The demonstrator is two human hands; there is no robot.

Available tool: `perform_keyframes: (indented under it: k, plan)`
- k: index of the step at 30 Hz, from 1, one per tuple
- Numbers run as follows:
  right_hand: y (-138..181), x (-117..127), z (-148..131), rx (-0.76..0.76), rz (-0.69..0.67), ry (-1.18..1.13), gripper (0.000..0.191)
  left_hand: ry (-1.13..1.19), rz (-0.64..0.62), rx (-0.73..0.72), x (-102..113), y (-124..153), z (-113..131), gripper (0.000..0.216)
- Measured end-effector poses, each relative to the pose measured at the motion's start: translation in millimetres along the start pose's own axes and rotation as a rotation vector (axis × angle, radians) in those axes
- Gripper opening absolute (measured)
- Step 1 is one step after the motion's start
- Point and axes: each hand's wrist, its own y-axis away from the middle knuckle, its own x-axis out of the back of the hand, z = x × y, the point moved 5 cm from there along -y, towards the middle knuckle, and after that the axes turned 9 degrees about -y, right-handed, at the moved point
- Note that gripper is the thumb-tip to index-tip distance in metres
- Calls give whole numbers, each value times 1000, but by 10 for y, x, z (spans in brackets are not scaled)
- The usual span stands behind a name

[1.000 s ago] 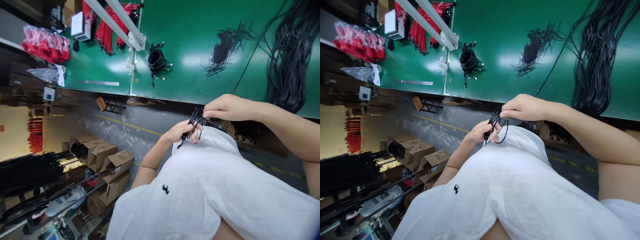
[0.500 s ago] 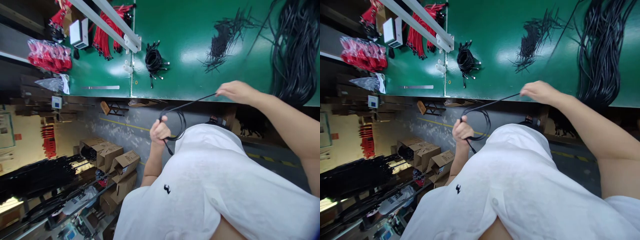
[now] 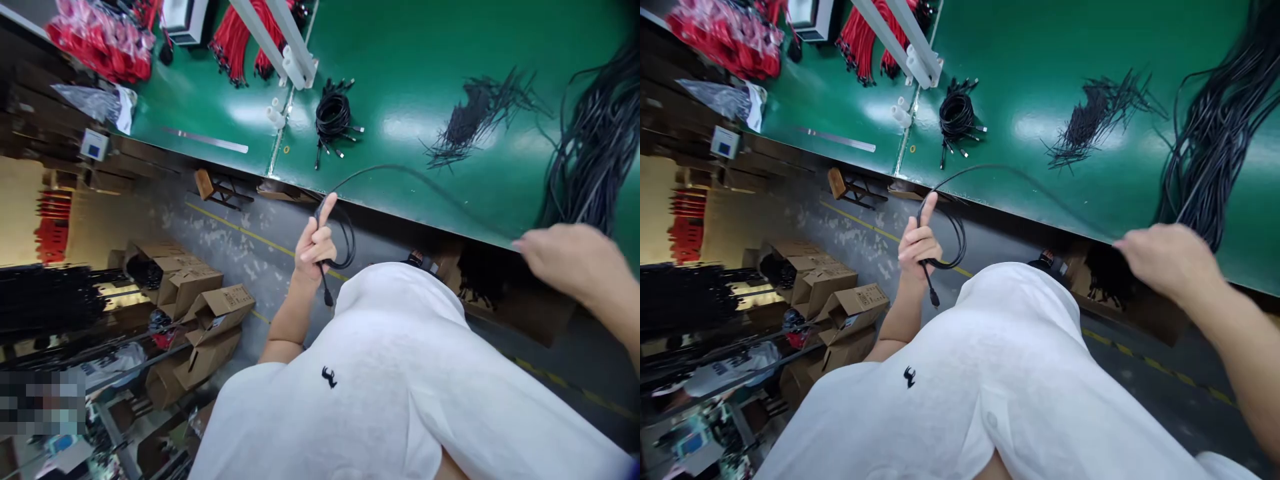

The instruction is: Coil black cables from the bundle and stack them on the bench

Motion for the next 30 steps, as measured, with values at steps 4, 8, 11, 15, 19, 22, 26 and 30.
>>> perform_keyframes:
  k: [4, 8, 11, 15, 19, 22, 26, 30]
  plan:
    - [416, 252, -1061, 445, 107, -263, 44, -77, 67, -2, 136, -165, -42, 38]
    - [253, 608, -1420, 620, 94, -419, 44, -347, -85, 138, -43, -341, -478, 30]
    - [-164, 804, -1449, 679, -145, -585, 50, -484, -325, 138, -383, -424, -665, 33]
    - [-671, 1031, -1197, 573, -130, -800, 48, -607, -633, 253, -769, -432, -720, 38]
    - [-824, 1019, -927, 469, -41, -936, 42, -612, -765, 468, -874, -381, -827, 42]
    - [-782, 935, -904, 498, -23, -998, 41, -503, -696, 501, -872, -371, -922, 33]
    - [-761, 853, -969, 535, 71, -1042, 38, -398, -444, 598, -849, -364, -979, 47]
    - [-846, 646, -843, 494, 153, -1034, 37, -353, -321, 547, -893, -369, -825, 65]
